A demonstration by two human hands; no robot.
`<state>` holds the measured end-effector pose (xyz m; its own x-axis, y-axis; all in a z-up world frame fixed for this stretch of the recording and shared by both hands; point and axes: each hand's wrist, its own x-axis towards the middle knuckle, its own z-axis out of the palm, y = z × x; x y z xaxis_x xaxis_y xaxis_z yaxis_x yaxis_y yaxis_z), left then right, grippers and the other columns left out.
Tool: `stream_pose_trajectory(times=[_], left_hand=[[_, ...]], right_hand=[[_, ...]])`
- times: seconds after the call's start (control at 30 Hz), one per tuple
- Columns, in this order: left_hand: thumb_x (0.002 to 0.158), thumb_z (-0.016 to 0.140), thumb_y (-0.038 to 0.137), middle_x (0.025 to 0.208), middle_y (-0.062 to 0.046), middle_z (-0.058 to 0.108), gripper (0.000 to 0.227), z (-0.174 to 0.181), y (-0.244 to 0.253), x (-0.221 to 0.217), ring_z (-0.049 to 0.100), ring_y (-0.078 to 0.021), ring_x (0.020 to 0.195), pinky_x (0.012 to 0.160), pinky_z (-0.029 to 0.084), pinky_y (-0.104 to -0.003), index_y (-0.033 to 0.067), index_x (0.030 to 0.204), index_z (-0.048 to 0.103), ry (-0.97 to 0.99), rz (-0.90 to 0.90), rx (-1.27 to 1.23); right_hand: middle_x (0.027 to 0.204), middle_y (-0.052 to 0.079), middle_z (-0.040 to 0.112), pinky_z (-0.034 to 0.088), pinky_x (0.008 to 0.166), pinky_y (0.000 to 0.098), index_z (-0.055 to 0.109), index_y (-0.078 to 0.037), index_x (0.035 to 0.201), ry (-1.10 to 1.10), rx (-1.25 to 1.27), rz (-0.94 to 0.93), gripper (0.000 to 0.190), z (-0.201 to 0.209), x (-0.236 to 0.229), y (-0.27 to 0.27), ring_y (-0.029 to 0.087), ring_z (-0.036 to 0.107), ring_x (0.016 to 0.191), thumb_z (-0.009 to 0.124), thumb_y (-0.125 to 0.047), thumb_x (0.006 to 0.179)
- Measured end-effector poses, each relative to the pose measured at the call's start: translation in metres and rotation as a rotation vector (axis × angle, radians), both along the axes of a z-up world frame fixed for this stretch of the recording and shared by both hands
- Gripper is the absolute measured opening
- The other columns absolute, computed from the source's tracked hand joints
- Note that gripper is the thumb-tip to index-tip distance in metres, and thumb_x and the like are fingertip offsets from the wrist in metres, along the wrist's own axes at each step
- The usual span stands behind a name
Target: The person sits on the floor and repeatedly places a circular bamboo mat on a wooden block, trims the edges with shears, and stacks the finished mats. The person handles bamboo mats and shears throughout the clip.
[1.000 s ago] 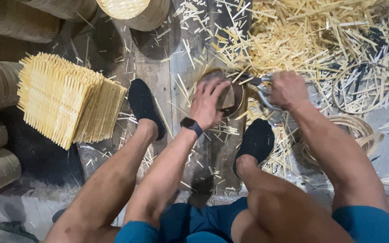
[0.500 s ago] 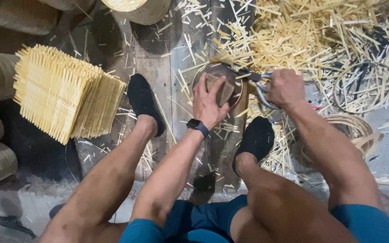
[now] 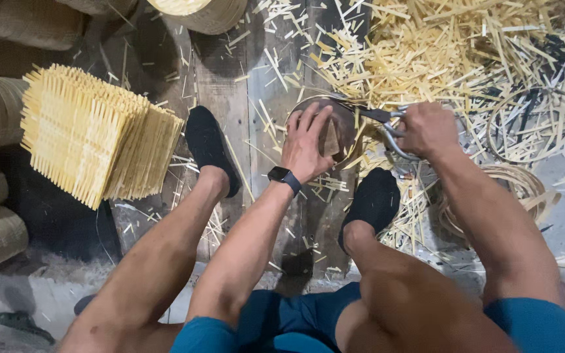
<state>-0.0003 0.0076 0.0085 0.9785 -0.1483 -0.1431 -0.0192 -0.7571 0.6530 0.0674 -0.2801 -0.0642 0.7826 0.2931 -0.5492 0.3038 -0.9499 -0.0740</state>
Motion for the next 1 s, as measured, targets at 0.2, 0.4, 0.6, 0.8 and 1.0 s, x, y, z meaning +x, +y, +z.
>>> stream_pose_trajectory(times=[0.2,0.4,0.6,0.8,1.0], left_hand=[[0.046,0.089,0.009,0.143,-0.018,0.046,0.109,0.008,0.002,0.005,0.037,-0.0464,0.136,0.119,0.032,-0.053,0.0211,0.146,0.047,0.050,-0.102,-0.013],[0.047,0.087,0.008,0.143,-0.017,0.047,0.106,0.010,0.003,0.009,0.038,-0.0453,0.136,0.116,0.036,-0.050,0.0225,0.145,0.049,0.078,-0.130,-0.015],[0.058,0.097,0.047,0.132,-0.018,0.050,0.104,0.010,-0.009,-0.007,0.050,-0.0423,0.125,0.110,0.041,-0.052,0.0158,0.144,0.050,0.078,0.164,0.041],[0.096,0.073,0.045,0.122,-0.018,0.066,0.051,-0.045,0.016,0.010,0.063,-0.0370,0.115,0.105,0.048,-0.045,0.0056,0.128,0.068,-0.084,0.369,-0.013],[0.083,0.077,0.030,0.099,-0.014,0.079,0.032,-0.105,0.040,0.061,0.076,-0.0263,0.091,0.083,0.058,-0.037,0.0105,0.108,0.080,0.347,0.204,-0.101]], right_hand=[[0.086,0.017,0.064,0.055,0.073,0.0428,0.068,0.000,0.099,-0.212,0.111,0.062,0.060,0.011,-0.006,0.005,0.030,0.064,0.083,0.071,-0.058,0.082],[0.093,0.019,0.068,0.055,0.077,0.0437,0.072,-0.003,0.103,-0.084,0.089,-0.008,0.058,0.025,0.002,0.012,0.031,0.067,0.088,0.069,-0.059,0.089],[0.102,0.021,0.068,0.055,0.084,0.0480,0.066,-0.004,0.121,0.017,0.093,-0.630,0.051,-0.002,0.007,-0.016,0.034,0.066,0.096,0.068,-0.043,0.088],[0.117,0.029,0.055,0.044,0.099,0.0488,0.057,0.011,0.126,-0.327,0.128,-0.475,0.074,-0.015,-0.022,-0.030,0.037,0.051,0.111,0.089,-0.029,0.073],[0.098,0.004,0.076,0.057,0.076,0.0264,0.074,-0.007,0.117,0.281,0.928,-0.746,0.037,-0.027,-0.030,0.038,0.010,0.072,0.083,0.080,-0.030,0.089]])
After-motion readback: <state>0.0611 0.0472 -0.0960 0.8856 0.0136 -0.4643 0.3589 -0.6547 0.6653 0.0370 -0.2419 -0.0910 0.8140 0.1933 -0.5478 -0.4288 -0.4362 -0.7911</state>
